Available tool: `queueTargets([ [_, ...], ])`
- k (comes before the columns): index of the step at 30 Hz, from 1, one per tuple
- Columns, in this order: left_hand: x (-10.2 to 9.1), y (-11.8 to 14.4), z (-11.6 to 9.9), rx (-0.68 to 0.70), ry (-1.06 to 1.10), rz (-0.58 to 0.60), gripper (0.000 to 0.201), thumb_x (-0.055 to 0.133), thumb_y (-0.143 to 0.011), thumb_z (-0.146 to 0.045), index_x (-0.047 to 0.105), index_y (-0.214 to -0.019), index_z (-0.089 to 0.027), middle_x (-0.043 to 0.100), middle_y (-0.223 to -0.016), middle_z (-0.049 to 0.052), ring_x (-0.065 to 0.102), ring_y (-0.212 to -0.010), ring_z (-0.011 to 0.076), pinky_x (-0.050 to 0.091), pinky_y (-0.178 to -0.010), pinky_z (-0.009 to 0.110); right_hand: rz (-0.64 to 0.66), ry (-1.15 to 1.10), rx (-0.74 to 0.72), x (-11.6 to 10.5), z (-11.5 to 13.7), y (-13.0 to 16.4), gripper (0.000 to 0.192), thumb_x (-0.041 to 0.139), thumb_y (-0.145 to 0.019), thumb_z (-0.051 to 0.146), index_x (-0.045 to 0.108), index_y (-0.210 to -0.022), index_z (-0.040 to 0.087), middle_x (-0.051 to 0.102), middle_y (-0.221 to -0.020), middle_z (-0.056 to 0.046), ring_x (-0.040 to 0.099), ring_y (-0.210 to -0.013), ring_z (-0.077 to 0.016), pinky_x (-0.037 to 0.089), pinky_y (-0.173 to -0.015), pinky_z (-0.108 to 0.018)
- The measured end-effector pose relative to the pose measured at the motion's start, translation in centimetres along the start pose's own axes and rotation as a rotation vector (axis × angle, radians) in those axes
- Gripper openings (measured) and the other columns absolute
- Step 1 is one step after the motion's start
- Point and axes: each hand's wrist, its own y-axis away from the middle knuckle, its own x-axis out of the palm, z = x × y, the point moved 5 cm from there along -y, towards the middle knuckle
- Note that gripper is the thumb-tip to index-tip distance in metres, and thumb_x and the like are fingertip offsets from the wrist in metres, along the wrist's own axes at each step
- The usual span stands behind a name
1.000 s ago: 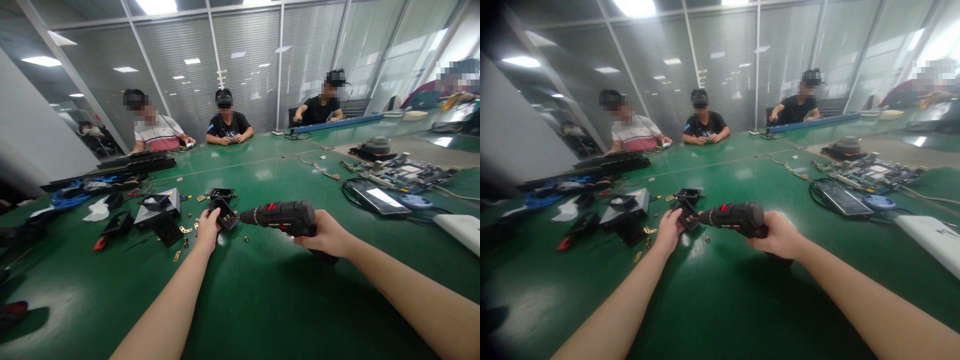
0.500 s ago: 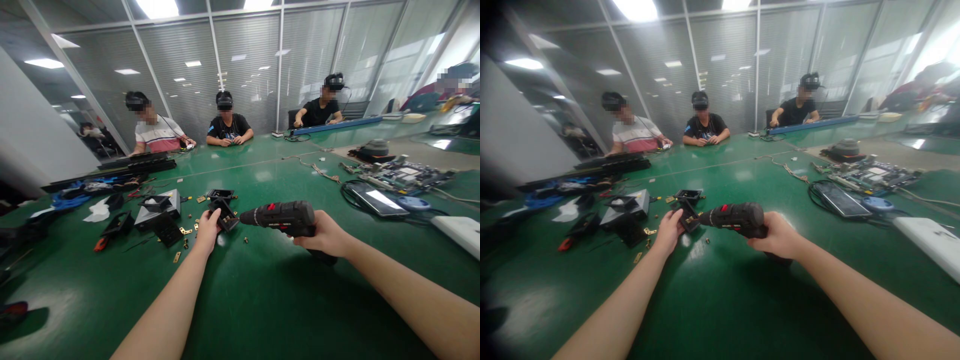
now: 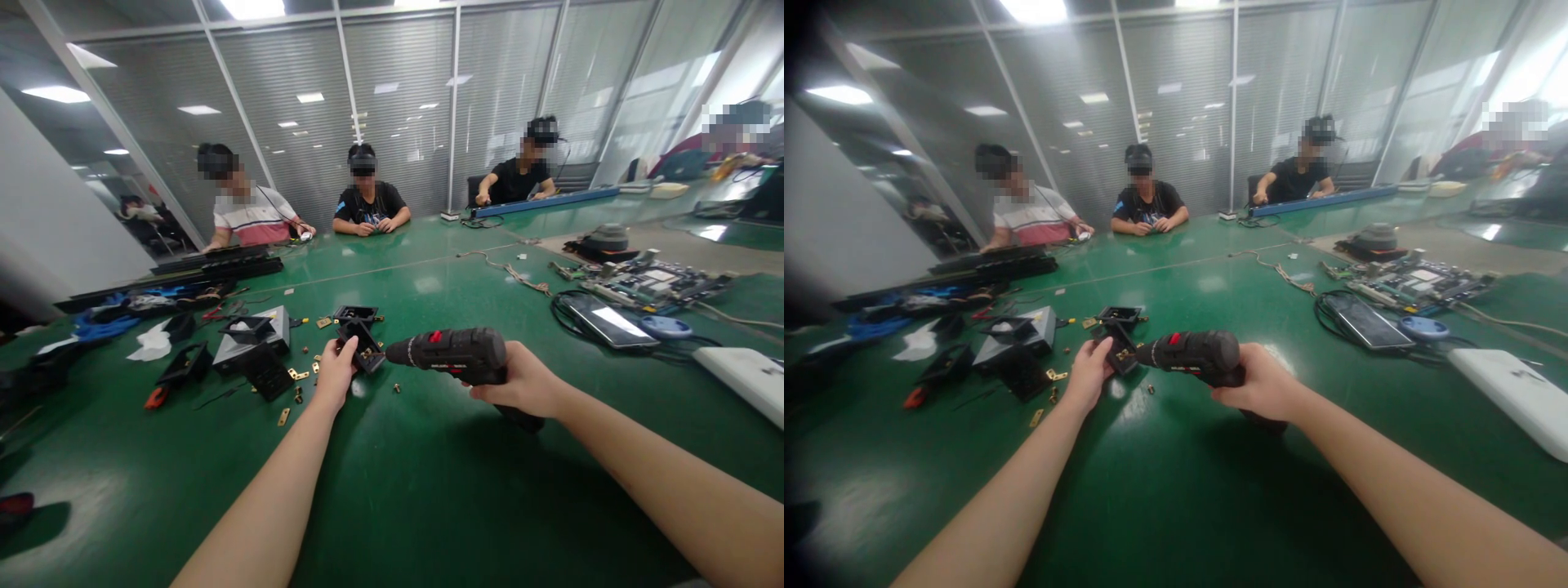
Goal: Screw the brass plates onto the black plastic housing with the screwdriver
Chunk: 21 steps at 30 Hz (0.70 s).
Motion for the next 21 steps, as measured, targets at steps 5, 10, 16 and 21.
queueTargets([
  [5,-0.3,-0.2,-0.4,0.066,-0.103,-0.038,0.036,0.095,-0.097,-0.044,0.073,-0.112,-0.021,0.085,-0.112,0.011,0.084,-0.098,0.0262,0.072,-0.084,0.037,-0.009,-0.084,0.064,1.9,0.5,0.8,0.035,0.087,-0.081,0.041,0.084,-0.108,0.019,0.087,-0.090,-0.008,0.085,-0.080,-0.0317,0.069,-0.079,-0.044],
  [10,-0.7,-0.5,-0.3,0.118,-0.185,-0.048,0.045,0.100,-0.091,-0.053,0.073,-0.111,-0.022,0.083,-0.105,0.009,0.081,-0.094,0.0269,0.069,-0.081,0.037,-0.098,-0.306,0.225,4.0,0.5,1.8,0.050,0.098,-0.073,0.036,0.081,-0.118,0.020,0.085,-0.092,-0.005,0.086,-0.076,-0.0294,0.068,-0.077,-0.042],
  [16,-0.9,-0.5,-0.3,0.097,-0.133,-0.070,0.040,0.098,-0.095,-0.046,0.071,-0.113,-0.022,0.083,-0.111,0.009,0.084,-0.098,0.0274,0.073,-0.088,0.041,0.015,-0.648,0.475,7.7,0.3,3.4,0.063,0.110,-0.065,0.039,0.080,-0.116,0.017,0.084,-0.089,-0.005,0.083,-0.076,-0.0273,0.067,-0.078,-0.043],
  [21,-0.7,-0.3,-0.4,0.041,-0.028,-0.093,0.028,0.087,-0.105,-0.040,0.070,-0.118,-0.022,0.085,-0.118,0.010,0.085,-0.100,0.0250,0.075,-0.090,0.041,0.038,-0.679,0.426,6.8,0.9,2.9,0.070,0.111,-0.065,0.040,0.086,-0.125,0.014,0.090,-0.103,-0.010,0.080,-0.075,-0.0237,0.066,-0.079,-0.042],
])
